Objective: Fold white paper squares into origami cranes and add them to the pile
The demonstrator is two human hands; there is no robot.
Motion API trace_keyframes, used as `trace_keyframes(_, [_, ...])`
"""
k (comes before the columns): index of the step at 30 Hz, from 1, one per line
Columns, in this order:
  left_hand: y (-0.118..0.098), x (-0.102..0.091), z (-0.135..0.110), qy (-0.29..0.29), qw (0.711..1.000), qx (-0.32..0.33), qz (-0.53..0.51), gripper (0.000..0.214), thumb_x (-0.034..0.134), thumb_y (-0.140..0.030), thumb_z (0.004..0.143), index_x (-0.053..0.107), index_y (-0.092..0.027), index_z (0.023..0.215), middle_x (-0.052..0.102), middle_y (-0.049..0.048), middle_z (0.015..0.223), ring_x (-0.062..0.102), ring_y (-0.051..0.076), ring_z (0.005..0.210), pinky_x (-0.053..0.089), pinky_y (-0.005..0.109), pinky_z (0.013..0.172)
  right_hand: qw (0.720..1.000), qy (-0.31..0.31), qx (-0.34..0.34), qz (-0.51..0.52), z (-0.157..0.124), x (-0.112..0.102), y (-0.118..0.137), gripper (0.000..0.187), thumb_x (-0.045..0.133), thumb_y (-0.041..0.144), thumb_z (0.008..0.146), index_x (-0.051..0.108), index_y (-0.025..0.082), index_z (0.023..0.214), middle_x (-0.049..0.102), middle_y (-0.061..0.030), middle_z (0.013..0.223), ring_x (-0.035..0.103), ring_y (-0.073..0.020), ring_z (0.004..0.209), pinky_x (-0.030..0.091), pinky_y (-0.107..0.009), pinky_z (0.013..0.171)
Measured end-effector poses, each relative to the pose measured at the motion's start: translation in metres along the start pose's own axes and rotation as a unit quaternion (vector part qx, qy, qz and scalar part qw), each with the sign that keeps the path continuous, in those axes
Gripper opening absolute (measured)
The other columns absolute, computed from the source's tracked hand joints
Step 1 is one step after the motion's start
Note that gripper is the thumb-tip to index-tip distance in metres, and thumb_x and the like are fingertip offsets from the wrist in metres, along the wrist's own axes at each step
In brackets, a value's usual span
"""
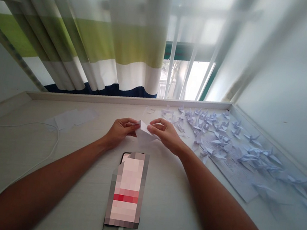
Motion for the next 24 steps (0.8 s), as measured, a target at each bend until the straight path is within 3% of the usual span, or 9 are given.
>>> trace_keyframes(2, [0.000, -0.001, 0.000, -0.005, 1.000, -0.001, -0.009, 0.041, 0.091, -0.044, 0.066, 0.075, -0.015, 0.089, 0.079, 0.0061, 0.084, 0.074, 0.021, 0.073, 0.063, 0.039, 0.072, 1.000, 0.026, 0.008, -0.003, 0.000, 0.004, -0.001, 0.038, 0.082, 0.043, 0.079, 0.070, 0.020, 0.107, 0.077, -0.0067, 0.094, 0.071, -0.0203, 0.083, 0.055, -0.032, 0.070])
trace_keyframes(7, [-0.001, -0.003, 0.002, 0.005, 0.999, -0.022, -0.042, 0.043, 0.090, -0.040, 0.070, 0.072, -0.015, 0.101, 0.078, 0.0050, 0.082, 0.074, 0.020, 0.074, 0.062, 0.037, 0.074, 0.999, 0.020, -0.025, -0.004, 0.001, 0.004, 0.001, 0.034, 0.087, 0.036, 0.072, 0.074, 0.017, 0.097, 0.077, -0.0072, 0.097, 0.072, -0.0214, 0.089, 0.058, -0.037, 0.080])
trace_keyframes(13, [-0.004, 0.005, 0.001, 0.049, 0.996, -0.034, -0.063, 0.050, 0.075, -0.056, 0.083, 0.070, -0.012, 0.105, 0.076, 0.0107, 0.090, 0.074, 0.022, 0.078, 0.059, 0.035, 0.075, 0.999, -0.014, -0.048, 0.013, 0.002, 0.004, 0.001, 0.037, 0.088, 0.032, 0.069, 0.075, 0.019, 0.102, 0.076, -0.0070, 0.101, 0.072, -0.0215, 0.091, 0.059, -0.041, 0.086])
trace_keyframes(16, [-0.005, 0.009, -0.001, 0.054, 0.998, -0.010, -0.012, 0.047, 0.079, -0.053, 0.080, 0.072, -0.012, 0.102, 0.076, 0.0101, 0.091, 0.072, 0.020, 0.079, 0.057, 0.030, 0.071, 0.998, -0.028, -0.057, 0.015, 0.002, 0.004, 0.001, 0.039, 0.088, 0.031, 0.070, 0.075, 0.020, 0.105, 0.075, -0.0068, 0.104, 0.072, -0.0215, 0.090, 0.060, -0.042, 0.085])
trace_keyframes(20, [-0.004, 0.006, -0.001, 0.002, 0.999, 0.017, 0.047, 0.043, 0.084, -0.050, 0.075, 0.076, -0.012, 0.093, 0.076, 0.0070, 0.083, 0.069, 0.018, 0.074, 0.052, 0.027, 0.065, 0.999, -0.016, -0.048, 0.009, 0.001, 0.009, 0.001, 0.040, 0.088, 0.029, 0.070, 0.075, 0.021, 0.107, 0.074, -0.0065, 0.106, 0.072, -0.0219, 0.091, 0.060, -0.040, 0.083])
trace_keyframes(24, [-0.003, 0.007, -0.001, -0.003, 0.999, 0.031, 0.043, 0.039, 0.088, -0.044, 0.071, 0.077, -0.012, 0.090, 0.078, 0.0070, 0.084, 0.069, 0.018, 0.074, 0.053, 0.030, 0.071, 1.000, 0.001, -0.027, -0.011, 0.001, 0.012, -0.002, 0.037, 0.087, 0.029, 0.072, 0.075, 0.020, 0.107, 0.074, -0.0068, 0.107, 0.072, -0.0217, 0.092, 0.058, -0.036, 0.080])
Point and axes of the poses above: each hand's wrist, its own z-axis towards the middle knuckle, its own x-axis out of the palm, y = z × x, the point moved 8 cm from there along z, towards the middle knuckle
